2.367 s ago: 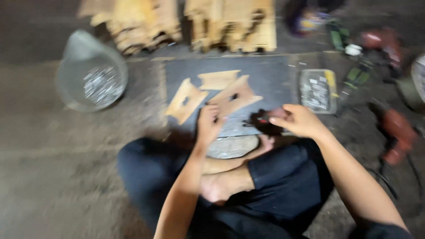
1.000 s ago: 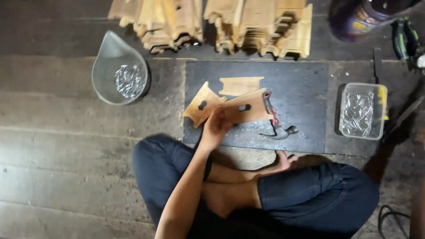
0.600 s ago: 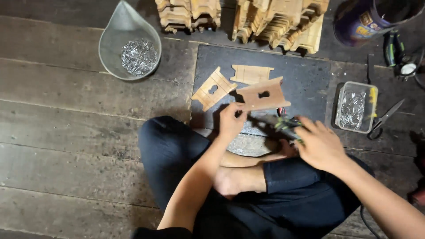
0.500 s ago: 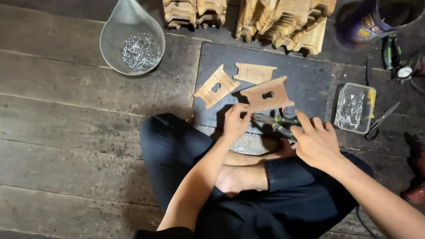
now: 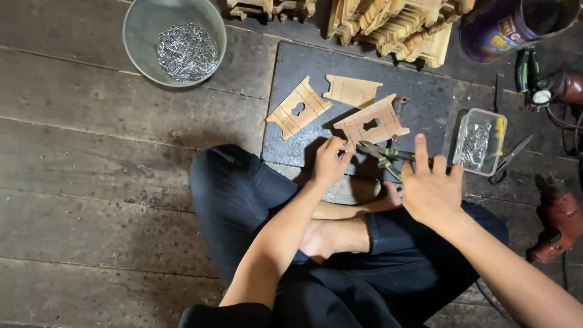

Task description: Assembling small wooden components by hammering nails into pre-cut pieces to create a structure.

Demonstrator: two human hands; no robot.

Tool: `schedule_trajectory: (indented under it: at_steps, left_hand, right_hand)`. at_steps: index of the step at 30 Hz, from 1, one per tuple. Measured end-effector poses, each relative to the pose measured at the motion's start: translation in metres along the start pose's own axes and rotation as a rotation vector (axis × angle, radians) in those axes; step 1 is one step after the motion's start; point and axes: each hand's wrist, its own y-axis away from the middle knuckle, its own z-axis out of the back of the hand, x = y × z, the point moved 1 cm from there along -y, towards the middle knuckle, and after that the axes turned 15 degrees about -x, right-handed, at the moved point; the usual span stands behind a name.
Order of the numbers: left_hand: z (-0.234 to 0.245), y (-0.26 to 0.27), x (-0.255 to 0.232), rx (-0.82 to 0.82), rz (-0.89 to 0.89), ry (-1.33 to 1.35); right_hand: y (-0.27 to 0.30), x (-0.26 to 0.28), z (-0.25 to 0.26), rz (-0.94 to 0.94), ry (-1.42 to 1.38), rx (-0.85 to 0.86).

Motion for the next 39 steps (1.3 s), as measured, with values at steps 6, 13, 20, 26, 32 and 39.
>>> schedule_trajectory:
  at_steps: [6,13,20,26,32,39]
  left_hand:
    - [0.001,0.004,-0.002,0.01,0.032,-0.013]
    - [-0.002,0.01,-0.01,-0.073,-0.009,-0.03]
    - [-0.002,0.003,-0.016,-0.103,-0.021,-0.009]
    - [0.009,-0.015,-0.03,-0.032,-0.048,-0.048]
    - [0.015,-0.033,-0.021,0.068,0.26,0.0]
    - [0.023,-0.061,-0.038,0.059,0.477,-0.156]
  right_hand:
    - [0.011,0.009,-0.031,0.064,0.024,-0.329]
    - [0.008,0.006,-0.04,0.133,0.052,-0.48]
    - [-0.007,-0.004,-0.023,0.078,0.002,-0.142]
    - [-0.006,-0.031,-0.022,0.022,0.136,0.179]
    - [-0.011,-0.086,-0.125,0.077,-0.126,0.23]
    - [-0.057,-0.113,-0.093,0.283,-0.301,0.733]
